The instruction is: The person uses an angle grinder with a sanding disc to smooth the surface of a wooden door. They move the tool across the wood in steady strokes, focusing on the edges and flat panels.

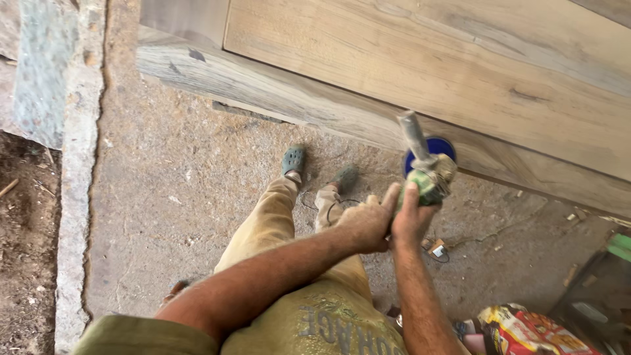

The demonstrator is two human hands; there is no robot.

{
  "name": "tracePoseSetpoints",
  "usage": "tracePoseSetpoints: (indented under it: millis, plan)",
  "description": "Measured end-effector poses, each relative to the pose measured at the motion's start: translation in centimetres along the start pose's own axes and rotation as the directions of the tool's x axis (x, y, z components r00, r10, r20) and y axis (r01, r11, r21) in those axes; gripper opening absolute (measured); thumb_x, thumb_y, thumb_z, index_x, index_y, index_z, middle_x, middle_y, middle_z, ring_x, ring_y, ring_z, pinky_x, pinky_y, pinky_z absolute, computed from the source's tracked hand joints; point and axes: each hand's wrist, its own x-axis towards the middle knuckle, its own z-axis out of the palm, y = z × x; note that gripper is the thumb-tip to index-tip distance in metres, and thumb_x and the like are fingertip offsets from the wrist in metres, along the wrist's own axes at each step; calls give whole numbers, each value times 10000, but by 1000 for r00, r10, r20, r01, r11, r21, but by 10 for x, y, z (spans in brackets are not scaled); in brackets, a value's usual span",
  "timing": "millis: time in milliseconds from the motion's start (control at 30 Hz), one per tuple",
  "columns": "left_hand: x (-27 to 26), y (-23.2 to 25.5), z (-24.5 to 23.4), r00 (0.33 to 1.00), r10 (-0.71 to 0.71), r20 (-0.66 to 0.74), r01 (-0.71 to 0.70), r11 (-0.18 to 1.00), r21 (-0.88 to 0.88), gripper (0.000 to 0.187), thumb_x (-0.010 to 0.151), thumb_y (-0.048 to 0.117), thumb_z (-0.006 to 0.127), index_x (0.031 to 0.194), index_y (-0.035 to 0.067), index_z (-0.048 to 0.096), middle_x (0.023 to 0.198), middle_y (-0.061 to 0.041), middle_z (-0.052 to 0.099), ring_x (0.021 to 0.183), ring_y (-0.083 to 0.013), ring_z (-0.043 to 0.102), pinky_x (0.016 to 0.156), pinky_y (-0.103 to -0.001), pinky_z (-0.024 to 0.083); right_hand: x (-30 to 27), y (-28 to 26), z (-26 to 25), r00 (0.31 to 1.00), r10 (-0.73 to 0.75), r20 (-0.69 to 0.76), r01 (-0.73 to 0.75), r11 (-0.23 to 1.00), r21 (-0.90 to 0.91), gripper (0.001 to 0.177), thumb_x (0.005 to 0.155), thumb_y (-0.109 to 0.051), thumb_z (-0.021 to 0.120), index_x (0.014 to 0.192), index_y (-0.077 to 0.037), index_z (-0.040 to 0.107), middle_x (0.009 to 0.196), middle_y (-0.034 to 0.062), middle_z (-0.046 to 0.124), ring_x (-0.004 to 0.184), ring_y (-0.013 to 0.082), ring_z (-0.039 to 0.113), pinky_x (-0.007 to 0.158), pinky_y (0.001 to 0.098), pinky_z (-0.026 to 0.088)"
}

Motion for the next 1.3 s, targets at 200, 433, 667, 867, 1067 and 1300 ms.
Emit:
tracePoseSetpoints:
  millis: [200, 433, 667, 867, 1067, 1300]
  plan:
    - [-31, -13, -21, 993, -91, -75, 88, 996, -31, 1299, 759, 219, 875, 1602, 91, -104, 1164, -244, 588, 944, -355, 704, 780, -471, 640, 8, 24, 24, 897, -360, 256, 398, 911, -113, 703, 1068, -424, 570, 1545, 35, 333, 1435, 218, 580, 1289, 293, 630, 1090, 427, 572]
    - [-75, -65, -51, 936, -207, -286, 113, 943, -313, 1218, 841, 318, 820, 1563, 4, -110, 1287, -261, 546, 1057, -365, 705, 851, -454, 653, -35, -2, 117, 824, -289, 487, 394, 910, -126, 759, 958, -352, 596, 1483, 43, 214, 1176, 206, 659, 926, 259, 739, 764, 360, 686]
    - [-87, -102, -49, 759, -75, -646, -133, 955, -266, 1225, 763, 285, 881, 1502, -60, -34, 1323, -316, 522, 1173, -418, 644, 913, -501, 606, -57, -19, 161, 730, -198, 654, 476, 835, -277, 870, 971, -371, 610, 1535, 50, 99, 1174, 240, 647, 924, 288, 754, 727, 366, 673]
    - [-74, -91, -35, 814, -182, -552, -21, 940, -340, 1273, 755, 317, 874, 1524, -66, -67, 1277, -311, 562, 1140, -433, 653, 936, -526, 582, -41, -6, 137, 731, -246, 636, 494, 834, -245, 888, 988, -378, 627, 1548, 61, 96, 1185, 246, 666, 971, 291, 763, 782, 388, 671]
    - [-47, -52, -14, 905, -142, -400, 16, 953, -302, 1261, 819, 371, 847, 1510, -84, -105, 1264, -280, 556, 1095, -376, 686, 893, -465, 642, -12, -2, 85, 808, -203, 553, 383, 894, -232, 795, 952, -371, 629, 1488, 40, 208, 1144, 218, 688, 882, 258, 768, 695, 376, 701]
    - [-7, -5, 28, 938, -161, -308, 79, 962, -261, 1289, 771, 343, 853, 1543, -57, -98, 1279, -279, 523, 1123, -385, 645, 882, -476, 632, 26, 2, 10, 838, -182, 514, 332, 918, -216, 830, 939, -343, 595, 1514, 21, 121, 1193, 201, 646, 923, 253, 726, 706, 382, 682]
